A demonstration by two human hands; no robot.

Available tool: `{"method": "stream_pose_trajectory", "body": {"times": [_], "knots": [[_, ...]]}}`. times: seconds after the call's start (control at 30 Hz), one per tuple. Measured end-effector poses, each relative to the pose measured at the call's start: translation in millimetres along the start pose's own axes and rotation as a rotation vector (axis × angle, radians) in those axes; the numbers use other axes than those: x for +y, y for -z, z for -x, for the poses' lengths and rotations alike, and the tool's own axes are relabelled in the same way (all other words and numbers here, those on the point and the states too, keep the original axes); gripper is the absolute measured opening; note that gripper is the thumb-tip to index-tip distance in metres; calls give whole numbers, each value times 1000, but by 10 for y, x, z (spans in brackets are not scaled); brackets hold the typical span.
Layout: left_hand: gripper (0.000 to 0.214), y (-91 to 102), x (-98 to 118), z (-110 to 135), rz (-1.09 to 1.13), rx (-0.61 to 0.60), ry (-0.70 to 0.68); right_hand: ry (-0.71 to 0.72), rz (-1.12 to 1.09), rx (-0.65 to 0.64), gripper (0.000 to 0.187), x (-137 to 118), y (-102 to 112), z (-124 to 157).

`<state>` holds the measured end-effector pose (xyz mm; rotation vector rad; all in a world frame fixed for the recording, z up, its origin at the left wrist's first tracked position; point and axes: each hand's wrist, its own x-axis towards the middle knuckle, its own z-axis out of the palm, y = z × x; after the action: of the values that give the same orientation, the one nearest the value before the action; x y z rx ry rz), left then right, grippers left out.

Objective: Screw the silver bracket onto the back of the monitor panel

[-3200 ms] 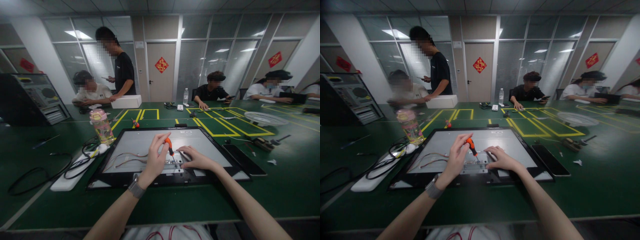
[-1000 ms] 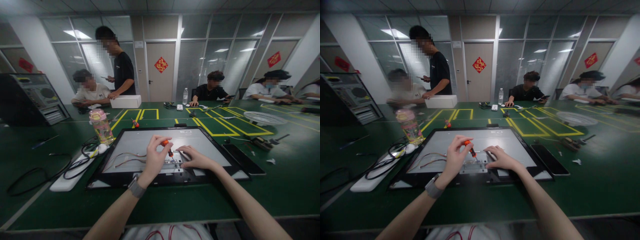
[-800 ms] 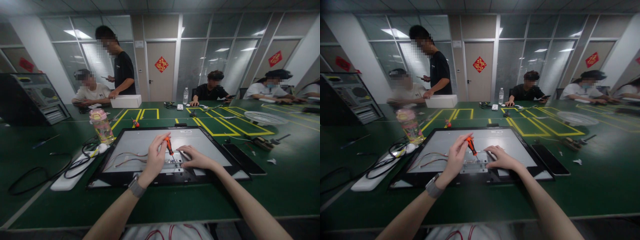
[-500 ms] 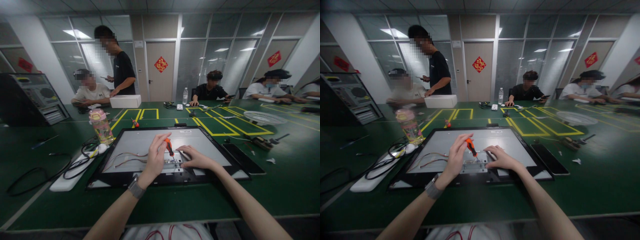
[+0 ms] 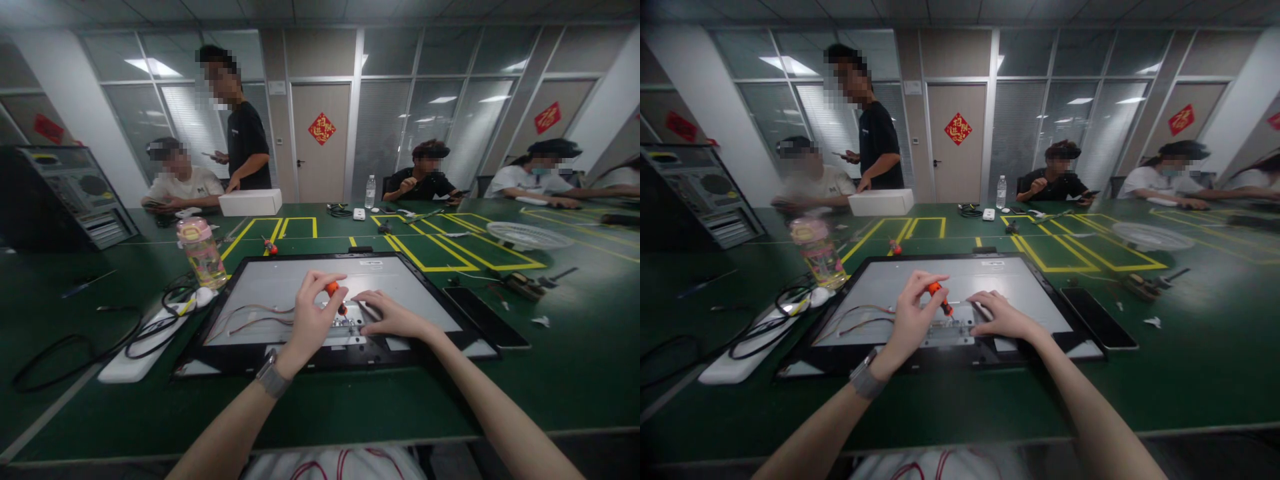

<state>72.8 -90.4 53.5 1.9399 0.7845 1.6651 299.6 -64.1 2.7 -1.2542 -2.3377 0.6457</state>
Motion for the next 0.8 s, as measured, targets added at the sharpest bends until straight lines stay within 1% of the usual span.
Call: {"method": "stream_pose_trajectory", "body": {"times": [0.07,0.17,0.23,0.4,0.53,0.6,0.7,0.8], "knots": [[18,0,-1,-3,-14,15,12,-5,-2,-1,70,-3,2,3],[28,6,-4,-1,49,-58,40,-4,-2,5,70,3,-2,4],[31,7,-8,2,71,-82,45,3,0,8,70,4,-3,3],[22,8,-14,-1,-23,-17,18,11,-5,7,71,-12,2,1],[32,19,-11,-11,46,-70,34,10,-4,8,70,-3,3,4],[30,19,-12,-12,60,-56,30,12,-3,6,70,5,2,6],[23,18,-13,-8,0,-9,-1,12,-2,5,70,8,1,7],[27,21,-7,2,18,-49,-2,12,1,9,70,4,-1,5]]}}
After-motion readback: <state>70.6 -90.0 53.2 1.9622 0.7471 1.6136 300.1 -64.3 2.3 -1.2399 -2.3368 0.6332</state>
